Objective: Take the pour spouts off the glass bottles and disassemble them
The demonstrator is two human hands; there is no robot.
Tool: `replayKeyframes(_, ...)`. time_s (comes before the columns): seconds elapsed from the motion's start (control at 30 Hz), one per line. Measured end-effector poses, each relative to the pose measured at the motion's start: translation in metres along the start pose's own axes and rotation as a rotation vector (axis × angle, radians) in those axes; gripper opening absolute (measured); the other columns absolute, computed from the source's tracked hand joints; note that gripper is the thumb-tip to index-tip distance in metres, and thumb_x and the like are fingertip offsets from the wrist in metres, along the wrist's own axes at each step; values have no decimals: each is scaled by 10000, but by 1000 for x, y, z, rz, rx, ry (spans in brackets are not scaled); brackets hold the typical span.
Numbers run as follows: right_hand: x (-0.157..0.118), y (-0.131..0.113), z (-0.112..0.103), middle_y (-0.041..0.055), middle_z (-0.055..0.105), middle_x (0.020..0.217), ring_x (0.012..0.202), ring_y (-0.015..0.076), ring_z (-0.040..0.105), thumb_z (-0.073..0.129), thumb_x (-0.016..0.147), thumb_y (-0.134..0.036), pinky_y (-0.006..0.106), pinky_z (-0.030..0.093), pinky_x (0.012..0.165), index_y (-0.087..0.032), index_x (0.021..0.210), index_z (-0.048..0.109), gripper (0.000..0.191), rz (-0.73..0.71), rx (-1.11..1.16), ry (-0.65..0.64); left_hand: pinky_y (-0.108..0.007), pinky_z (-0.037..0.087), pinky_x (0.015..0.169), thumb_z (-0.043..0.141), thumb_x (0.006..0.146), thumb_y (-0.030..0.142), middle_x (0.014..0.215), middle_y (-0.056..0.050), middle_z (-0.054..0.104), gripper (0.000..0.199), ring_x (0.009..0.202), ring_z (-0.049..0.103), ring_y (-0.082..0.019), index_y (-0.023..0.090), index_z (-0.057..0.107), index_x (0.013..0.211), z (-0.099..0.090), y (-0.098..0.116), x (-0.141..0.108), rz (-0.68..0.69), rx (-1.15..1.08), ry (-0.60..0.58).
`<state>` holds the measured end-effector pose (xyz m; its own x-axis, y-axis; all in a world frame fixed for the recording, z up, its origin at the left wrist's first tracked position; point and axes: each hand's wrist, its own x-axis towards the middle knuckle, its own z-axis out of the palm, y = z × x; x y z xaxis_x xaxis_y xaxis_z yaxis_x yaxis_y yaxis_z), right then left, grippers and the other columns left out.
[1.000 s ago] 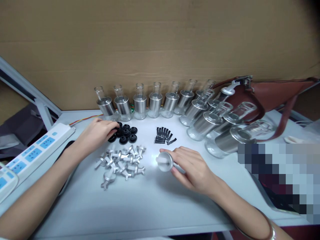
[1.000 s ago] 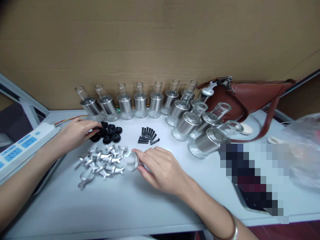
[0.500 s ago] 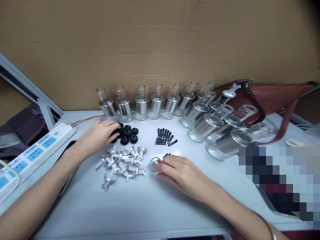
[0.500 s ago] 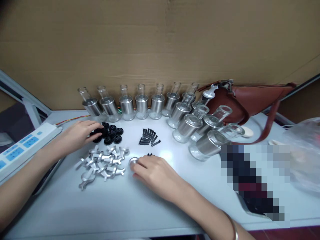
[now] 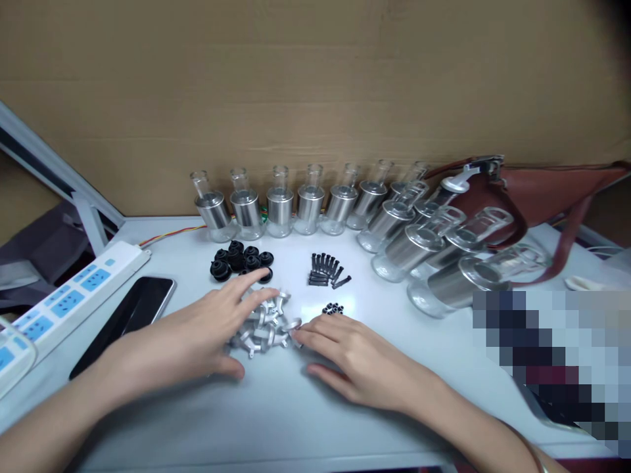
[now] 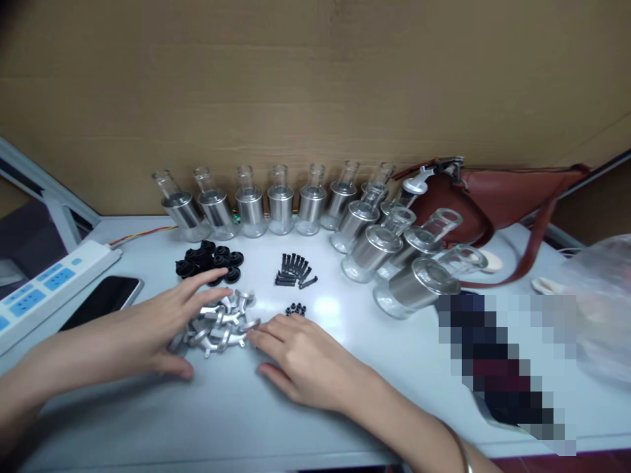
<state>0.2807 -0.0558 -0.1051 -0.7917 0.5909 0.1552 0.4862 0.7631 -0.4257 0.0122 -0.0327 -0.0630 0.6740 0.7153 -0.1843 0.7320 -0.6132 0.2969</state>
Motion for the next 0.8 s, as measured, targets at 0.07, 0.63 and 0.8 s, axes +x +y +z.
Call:
replayKeyframes(0.07, 0, 0, 1, 125, 678, 1152, 1012, 250, 634, 592, 886, -204, 423, 540, 893, -103, 1209, 604, 339, -11, 7, 14, -486, 482, 1003, 867, 604, 177, 1597, -169, 144, 1044, 1380, 364, -374, 306, 255, 1440, 5, 5, 6, -17, 0, -53)
replayKeyframes(0.63, -1, -3, 4, 126, 644, 1264, 1065, 244, 650, 497, 938, -186, 401, 551, 928, -86, 1254, 601, 348, -101, 17, 25, -469, 487, 935, 767, 754, 191, 1364, -153, 481, 541, 1140, 570, -325, 189, 517, 1234, 2, 18, 14, -61, 43, -166)
replayKeyframes(0.8, 0, -5, 2, 113, 669, 1215, 1028, 219, 661, 423, 969, -143, 370, 554, 927, -107, 1189, 645, 315, -112, 50, 81, -405, 493, 949, 816, 660, 204, 1443, -107, 407, 684, 1218, 520, -317, 251, 494, 1262, 3, -3, -4, -72, -37, -93)
